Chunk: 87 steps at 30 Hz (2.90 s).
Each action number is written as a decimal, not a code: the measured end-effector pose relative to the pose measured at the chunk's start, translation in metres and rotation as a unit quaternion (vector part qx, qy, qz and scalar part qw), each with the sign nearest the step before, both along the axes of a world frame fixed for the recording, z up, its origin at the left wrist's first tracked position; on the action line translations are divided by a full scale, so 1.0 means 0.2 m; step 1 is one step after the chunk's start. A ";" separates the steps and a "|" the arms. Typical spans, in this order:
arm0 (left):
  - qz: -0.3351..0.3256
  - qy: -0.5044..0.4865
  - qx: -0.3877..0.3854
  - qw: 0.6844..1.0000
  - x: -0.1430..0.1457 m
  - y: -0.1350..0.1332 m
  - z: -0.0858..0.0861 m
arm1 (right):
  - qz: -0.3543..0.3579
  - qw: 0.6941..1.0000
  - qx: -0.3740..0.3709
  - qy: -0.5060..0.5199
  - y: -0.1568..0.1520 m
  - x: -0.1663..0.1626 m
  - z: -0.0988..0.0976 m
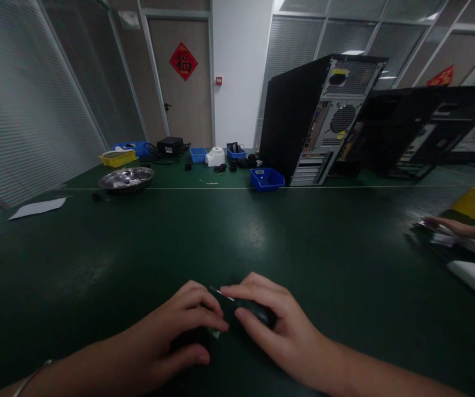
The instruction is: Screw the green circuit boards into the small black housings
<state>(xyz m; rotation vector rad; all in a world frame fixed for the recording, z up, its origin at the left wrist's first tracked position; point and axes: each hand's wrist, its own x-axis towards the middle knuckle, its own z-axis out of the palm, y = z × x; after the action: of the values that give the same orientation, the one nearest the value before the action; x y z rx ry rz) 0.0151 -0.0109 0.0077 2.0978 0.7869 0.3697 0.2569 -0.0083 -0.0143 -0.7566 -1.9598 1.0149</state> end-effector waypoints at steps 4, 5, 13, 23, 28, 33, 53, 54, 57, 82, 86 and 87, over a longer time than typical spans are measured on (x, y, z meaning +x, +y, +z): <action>0.081 0.028 0.014 0.996 0.00 -0.01 0.04 | -0.007 1.000 -0.004 -0.015 0.00 0.01 0.00; 0.096 0.043 0.026 0.994 0.00 -0.01 0.04 | -0.009 1.000 -0.006 -0.022 0.00 0.01 0.00; 0.122 0.093 0.109 0.982 0.04 -0.06 -0.04 | 0.033 0.984 -0.011 -0.174 0.02 -0.02 0.00; 0.120 0.084 -0.009 0.989 0.05 -0.05 0.01 | 0.073 0.955 0.018 -0.288 0.02 -0.05 0.06; 0.110 0.036 -0.080 0.990 -0.01 -0.02 -0.02 | 0.052 0.961 0.025 -0.272 0.01 -0.03 0.02; 0.105 -0.067 -0.183 0.975 -0.02 0.01 -0.04 | 0.012 0.978 0.018 -0.207 0.02 -0.02 -0.01; 0.148 -0.097 -0.085 0.981 0.05 0.01 -0.15 | -0.037 0.995 0.046 -0.083 -0.02 -0.07 -0.04; 0.147 -0.097 -0.080 0.981 0.05 0.01 -0.15 | -0.027 0.994 0.048 -0.091 -0.02 -0.07 -0.04; 0.140 -0.104 -0.062 0.983 0.06 0.00 -0.16 | -0.007 0.993 0.047 -0.107 -0.03 -0.08 -0.04; 0.132 -0.213 -0.250 0.935 0.06 0.01 -0.15 | -0.033 0.995 -0.029 -0.087 0.00 -0.09 -0.03; 0.137 -0.243 -0.284 0.917 0.06 0.02 -0.15 | -0.018 0.997 -0.020 -0.067 0.00 -0.09 -0.02; 0.137 -0.250 -0.290 0.914 0.06 0.02 -0.15 | -0.016 0.998 -0.019 -0.062 0.00 -0.09 -0.02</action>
<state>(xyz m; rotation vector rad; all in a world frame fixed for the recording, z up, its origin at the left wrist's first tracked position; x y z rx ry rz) 0.0267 -0.0063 -0.0230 1.2613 0.7591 0.6971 0.2398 -0.0089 -0.0183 -0.8888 -2.0319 1.0090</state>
